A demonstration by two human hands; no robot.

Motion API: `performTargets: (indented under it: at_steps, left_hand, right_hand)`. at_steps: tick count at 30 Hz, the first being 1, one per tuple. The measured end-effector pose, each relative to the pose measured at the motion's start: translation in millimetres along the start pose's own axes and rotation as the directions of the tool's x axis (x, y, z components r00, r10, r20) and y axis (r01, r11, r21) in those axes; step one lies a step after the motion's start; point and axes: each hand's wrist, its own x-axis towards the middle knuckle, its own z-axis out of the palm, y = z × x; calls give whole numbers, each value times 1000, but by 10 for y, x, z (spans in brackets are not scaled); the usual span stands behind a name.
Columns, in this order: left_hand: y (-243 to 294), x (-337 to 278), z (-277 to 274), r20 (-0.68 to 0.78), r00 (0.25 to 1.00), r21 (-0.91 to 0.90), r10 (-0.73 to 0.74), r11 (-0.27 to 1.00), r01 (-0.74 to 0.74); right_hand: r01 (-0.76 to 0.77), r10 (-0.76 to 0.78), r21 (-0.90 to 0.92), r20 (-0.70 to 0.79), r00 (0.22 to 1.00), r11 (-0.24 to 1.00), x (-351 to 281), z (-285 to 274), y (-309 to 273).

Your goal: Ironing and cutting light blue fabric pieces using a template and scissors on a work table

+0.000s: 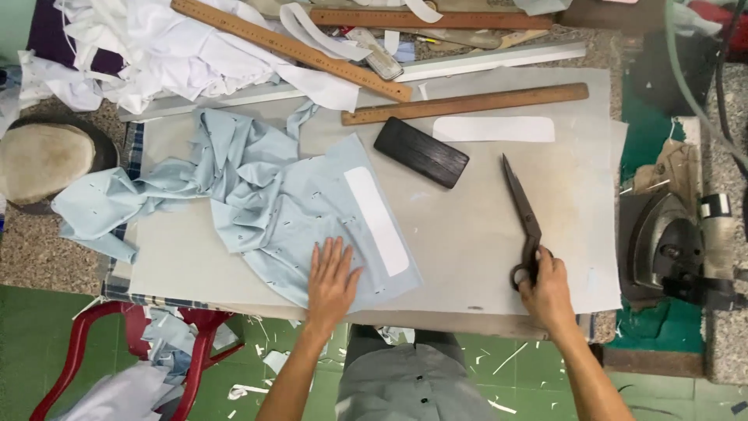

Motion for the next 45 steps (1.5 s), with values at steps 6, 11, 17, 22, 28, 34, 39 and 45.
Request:
performTargets:
  at_steps: [6, 11, 17, 22, 28, 34, 39, 45]
  left_hand:
    - [-36, -524, 160, 232, 973, 63, -3, 998, -12]
    - [-34, -572, 138, 200, 980, 41, 9, 999, -17]
    - [16, -671, 47, 216, 976, 59, -24, 998, 11]
    - [126, -730, 1, 157, 988, 97, -5, 995, -11]
    - [-1, -817, 289, -206, 965, -68, 161, 982, -179]
    - [37, -800, 250, -314, 948, -218, 55, 968, -128]
    - [17, -787, 254, -331, 942, -198, 49, 973, -120]
    - [0, -799, 274, -338, 940, -200, 47, 972, -120]
  right_hand:
    - [-527, 504, 47, 231, 832, 848, -570, -72, -596]
    - [-713, 553, 485, 453, 700, 506, -1367, 125, -944]
    - [-648, 279, 453, 643, 714, 612, -2108, 526, -588]
    - [-499, 148, 314, 712, 687, 808, -2296, 296, -794]
    - [-355, 68, 126, 871, 486, 926, -2142, 284, -886]
    - [-491, -29, 286, 884, 467, 823, -1877, 459, -1427]
    - [-395, -130, 411, 809, 573, 821, -1856, 802, -1433]
    - [-367, 8, 247, 821, 571, 897, -1777, 900, -1560]
